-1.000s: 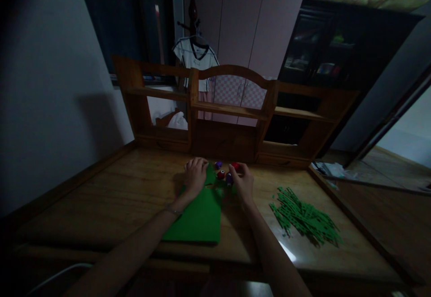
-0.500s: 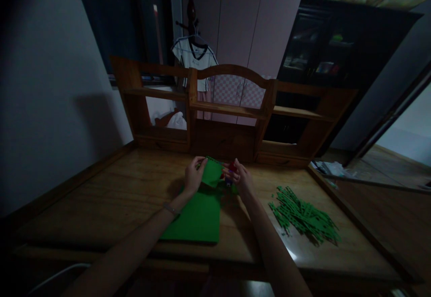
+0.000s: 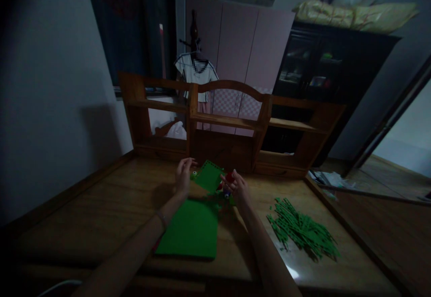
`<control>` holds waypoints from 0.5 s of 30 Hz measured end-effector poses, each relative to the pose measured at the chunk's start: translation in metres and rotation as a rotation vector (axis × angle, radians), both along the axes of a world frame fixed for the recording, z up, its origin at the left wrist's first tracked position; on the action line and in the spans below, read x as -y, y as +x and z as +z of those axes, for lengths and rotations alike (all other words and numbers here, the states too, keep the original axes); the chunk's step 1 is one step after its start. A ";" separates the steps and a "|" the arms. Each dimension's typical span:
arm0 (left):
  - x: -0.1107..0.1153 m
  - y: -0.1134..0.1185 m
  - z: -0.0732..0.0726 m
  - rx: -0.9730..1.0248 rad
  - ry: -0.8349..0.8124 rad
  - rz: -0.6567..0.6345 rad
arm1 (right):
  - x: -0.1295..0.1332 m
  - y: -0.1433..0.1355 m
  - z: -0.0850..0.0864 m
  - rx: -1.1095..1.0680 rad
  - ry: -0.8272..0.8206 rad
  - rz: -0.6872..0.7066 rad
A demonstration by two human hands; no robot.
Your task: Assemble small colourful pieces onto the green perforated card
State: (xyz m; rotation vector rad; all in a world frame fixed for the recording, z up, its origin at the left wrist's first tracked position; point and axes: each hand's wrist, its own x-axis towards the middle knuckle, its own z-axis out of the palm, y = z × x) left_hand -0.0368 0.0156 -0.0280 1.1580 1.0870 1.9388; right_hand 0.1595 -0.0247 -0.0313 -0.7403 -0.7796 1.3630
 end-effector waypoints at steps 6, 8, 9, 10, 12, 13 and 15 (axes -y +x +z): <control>-0.020 0.002 0.002 0.193 -0.164 -0.198 | -0.003 0.002 -0.003 -0.091 0.060 -0.032; -0.013 0.013 0.003 0.184 -0.133 -0.346 | -0.004 0.003 -0.003 -0.107 0.060 -0.044; -0.008 0.018 0.004 0.232 -0.102 -0.437 | -0.005 0.004 -0.003 -0.112 0.056 -0.045; -0.003 0.022 0.003 0.290 -0.073 -0.559 | -0.005 0.006 -0.003 -0.116 0.058 -0.039; 0.006 0.029 0.000 0.382 -0.058 -0.773 | -0.007 0.009 -0.003 -0.128 0.076 -0.034; 0.009 0.032 -0.002 0.409 -0.073 -0.835 | -0.008 0.010 -0.003 -0.133 0.084 -0.030; 0.013 0.035 -0.009 0.384 -0.129 -0.914 | -0.009 0.012 -0.004 -0.144 0.093 -0.027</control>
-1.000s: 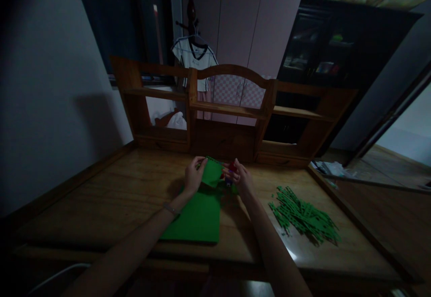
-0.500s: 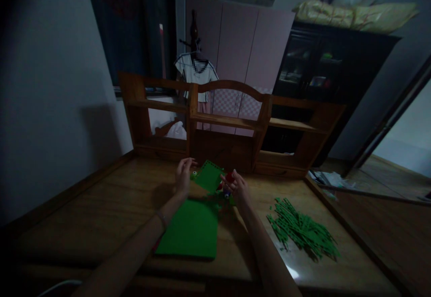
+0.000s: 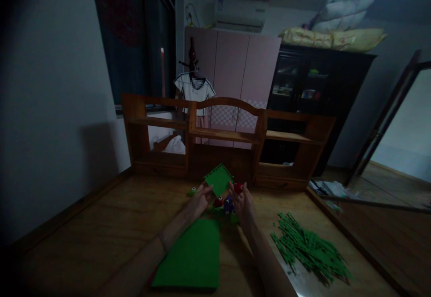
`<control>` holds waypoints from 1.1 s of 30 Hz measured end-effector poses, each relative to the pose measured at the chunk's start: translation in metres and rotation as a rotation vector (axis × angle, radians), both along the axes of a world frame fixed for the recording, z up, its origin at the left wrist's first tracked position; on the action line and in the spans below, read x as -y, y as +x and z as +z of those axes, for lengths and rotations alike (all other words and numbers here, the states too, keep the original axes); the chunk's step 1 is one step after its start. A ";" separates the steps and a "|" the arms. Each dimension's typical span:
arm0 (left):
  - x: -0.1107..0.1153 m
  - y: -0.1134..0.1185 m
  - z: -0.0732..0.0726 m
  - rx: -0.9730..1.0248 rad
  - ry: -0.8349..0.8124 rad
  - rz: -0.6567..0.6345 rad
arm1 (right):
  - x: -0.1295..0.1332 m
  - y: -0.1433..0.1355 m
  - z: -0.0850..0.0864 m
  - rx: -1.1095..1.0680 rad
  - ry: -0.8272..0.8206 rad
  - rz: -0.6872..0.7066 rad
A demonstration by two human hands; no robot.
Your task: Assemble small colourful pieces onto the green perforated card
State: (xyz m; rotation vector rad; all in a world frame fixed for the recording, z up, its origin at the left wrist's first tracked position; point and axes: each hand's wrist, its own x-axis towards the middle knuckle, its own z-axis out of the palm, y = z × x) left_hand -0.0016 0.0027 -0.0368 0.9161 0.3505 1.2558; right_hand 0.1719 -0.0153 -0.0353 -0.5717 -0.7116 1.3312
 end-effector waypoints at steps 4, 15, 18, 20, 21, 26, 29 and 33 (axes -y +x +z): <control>-0.002 0.004 -0.012 -0.222 0.007 -0.054 | 0.001 -0.002 -0.001 0.003 -0.008 0.005; -0.014 -0.008 -0.018 -0.397 0.009 0.281 | 0.010 -0.015 -0.002 0.270 0.013 0.020; -0.010 -0.010 -0.013 -0.439 0.048 0.389 | 0.011 -0.016 -0.006 0.398 0.003 -0.059; -0.006 -0.009 -0.011 -0.458 0.074 0.441 | 0.011 -0.017 -0.008 0.442 -0.009 -0.077; -0.005 -0.009 -0.011 -0.469 0.085 0.455 | 0.011 -0.017 -0.008 0.459 -0.007 -0.071; -0.006 -0.007 -0.016 -0.548 0.115 0.490 | 0.015 -0.021 -0.005 0.586 0.053 -0.065; -0.008 -0.006 -0.021 -0.620 0.136 0.525 | 0.017 -0.022 -0.003 0.628 0.060 -0.094; -0.009 -0.004 -0.024 -0.655 0.175 0.520 | 0.021 -0.024 -0.001 0.622 0.052 -0.095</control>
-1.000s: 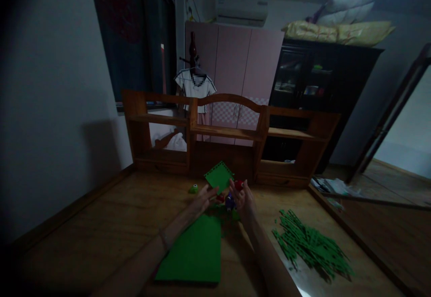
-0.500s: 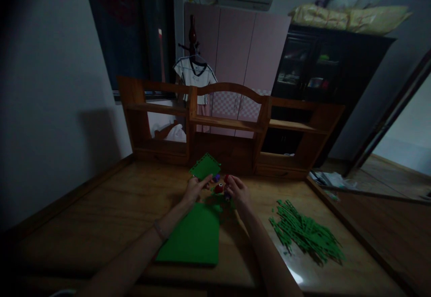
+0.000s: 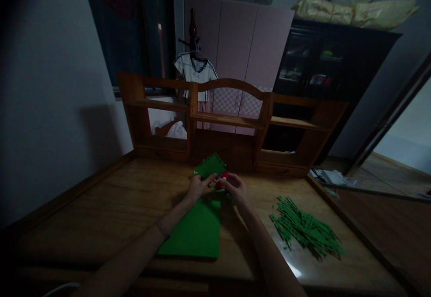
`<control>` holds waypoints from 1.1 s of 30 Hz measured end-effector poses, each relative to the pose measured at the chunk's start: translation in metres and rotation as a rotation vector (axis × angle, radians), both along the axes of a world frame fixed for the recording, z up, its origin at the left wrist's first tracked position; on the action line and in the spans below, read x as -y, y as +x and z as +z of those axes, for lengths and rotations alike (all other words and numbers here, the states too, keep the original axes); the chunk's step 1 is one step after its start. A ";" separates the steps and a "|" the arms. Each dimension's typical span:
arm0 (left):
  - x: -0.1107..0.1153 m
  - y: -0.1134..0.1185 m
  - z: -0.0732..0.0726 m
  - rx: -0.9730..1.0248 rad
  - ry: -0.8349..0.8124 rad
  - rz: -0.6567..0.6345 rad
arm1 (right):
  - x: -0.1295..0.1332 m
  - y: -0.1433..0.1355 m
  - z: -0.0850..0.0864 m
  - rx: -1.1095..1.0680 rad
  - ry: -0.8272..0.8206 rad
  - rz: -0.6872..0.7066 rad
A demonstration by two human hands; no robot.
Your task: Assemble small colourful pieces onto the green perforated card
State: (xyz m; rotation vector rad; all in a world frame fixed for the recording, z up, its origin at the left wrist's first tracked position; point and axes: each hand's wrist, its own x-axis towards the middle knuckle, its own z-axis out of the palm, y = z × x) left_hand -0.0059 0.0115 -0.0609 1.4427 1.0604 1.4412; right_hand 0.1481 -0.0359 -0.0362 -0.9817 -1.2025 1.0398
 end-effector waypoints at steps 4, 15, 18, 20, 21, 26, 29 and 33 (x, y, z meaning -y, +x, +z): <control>0.002 0.002 0.001 -0.049 0.010 0.008 | 0.001 -0.001 0.001 -0.002 -0.003 0.020; 0.005 0.004 -0.002 -0.126 0.134 -0.003 | 0.000 0.001 0.001 0.023 -0.001 0.009; 0.005 0.004 -0.002 -0.101 0.126 -0.023 | 0.002 0.002 0.003 0.029 -0.007 0.017; 0.006 0.005 -0.002 -0.090 0.123 -0.020 | 0.002 0.001 0.003 0.030 0.006 0.015; 0.006 0.005 -0.001 -0.089 0.125 -0.020 | 0.002 0.001 0.003 0.028 0.014 0.007; 0.005 0.003 -0.001 -0.114 0.147 -0.011 | -0.001 -0.001 0.000 0.004 0.013 -0.027; 0.003 0.003 -0.003 -0.119 0.158 0.009 | -0.002 0.000 -0.001 -0.003 0.007 -0.033; 0.000 0.004 -0.007 -0.114 0.155 -0.004 | -0.001 0.001 0.000 -0.008 0.011 -0.025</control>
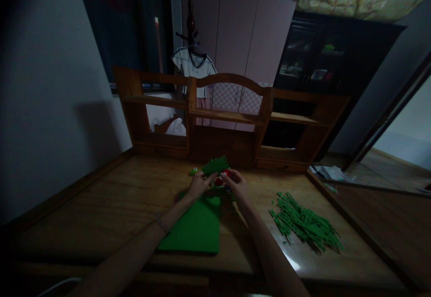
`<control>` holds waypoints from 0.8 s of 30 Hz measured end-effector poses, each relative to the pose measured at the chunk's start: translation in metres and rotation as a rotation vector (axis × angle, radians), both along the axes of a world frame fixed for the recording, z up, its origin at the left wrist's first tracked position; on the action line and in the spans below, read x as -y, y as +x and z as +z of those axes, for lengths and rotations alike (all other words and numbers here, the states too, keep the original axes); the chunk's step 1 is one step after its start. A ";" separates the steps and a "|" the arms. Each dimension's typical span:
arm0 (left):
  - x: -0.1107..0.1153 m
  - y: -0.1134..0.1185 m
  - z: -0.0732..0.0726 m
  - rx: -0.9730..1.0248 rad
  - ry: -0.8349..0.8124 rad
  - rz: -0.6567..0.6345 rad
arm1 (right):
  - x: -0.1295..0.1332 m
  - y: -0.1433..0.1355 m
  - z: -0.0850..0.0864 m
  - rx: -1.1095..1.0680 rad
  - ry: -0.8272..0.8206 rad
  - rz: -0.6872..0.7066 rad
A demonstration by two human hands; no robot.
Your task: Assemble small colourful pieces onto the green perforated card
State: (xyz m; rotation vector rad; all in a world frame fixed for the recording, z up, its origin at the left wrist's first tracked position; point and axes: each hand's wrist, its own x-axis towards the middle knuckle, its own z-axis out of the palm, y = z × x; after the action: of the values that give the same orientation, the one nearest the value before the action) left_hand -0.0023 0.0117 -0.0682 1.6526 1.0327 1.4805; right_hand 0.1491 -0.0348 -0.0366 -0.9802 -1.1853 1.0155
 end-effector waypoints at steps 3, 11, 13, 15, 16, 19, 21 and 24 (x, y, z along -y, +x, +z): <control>-0.001 0.000 -0.001 -0.017 -0.023 0.002 | 0.000 -0.001 0.000 0.005 -0.001 0.004; 0.002 -0.001 0.004 -0.047 0.000 0.017 | 0.003 -0.002 0.002 0.026 0.004 0.028; 0.003 -0.001 0.004 -0.069 0.013 0.021 | 0.003 -0.001 0.002 0.031 0.011 0.048; 0.003 -0.001 0.005 -0.088 0.032 0.022 | 0.003 0.000 0.002 0.030 0.024 0.053; 0.003 -0.001 0.005 -0.091 0.038 0.018 | 0.002 0.000 0.001 0.029 0.028 0.048; 0.003 -0.001 0.004 -0.082 0.022 0.009 | 0.001 0.000 0.001 0.031 0.022 0.030; 0.003 -0.001 0.003 -0.076 0.002 0.004 | 0.001 0.000 0.001 0.041 0.014 0.015; 0.003 -0.001 0.002 -0.074 -0.003 0.000 | 0.001 0.000 0.001 0.050 0.018 0.006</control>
State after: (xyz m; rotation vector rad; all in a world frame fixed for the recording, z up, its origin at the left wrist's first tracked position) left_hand -0.0036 0.0089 -0.0661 1.7169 1.0742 1.4266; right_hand 0.1493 -0.0359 -0.0358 -0.9933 -1.2374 0.9887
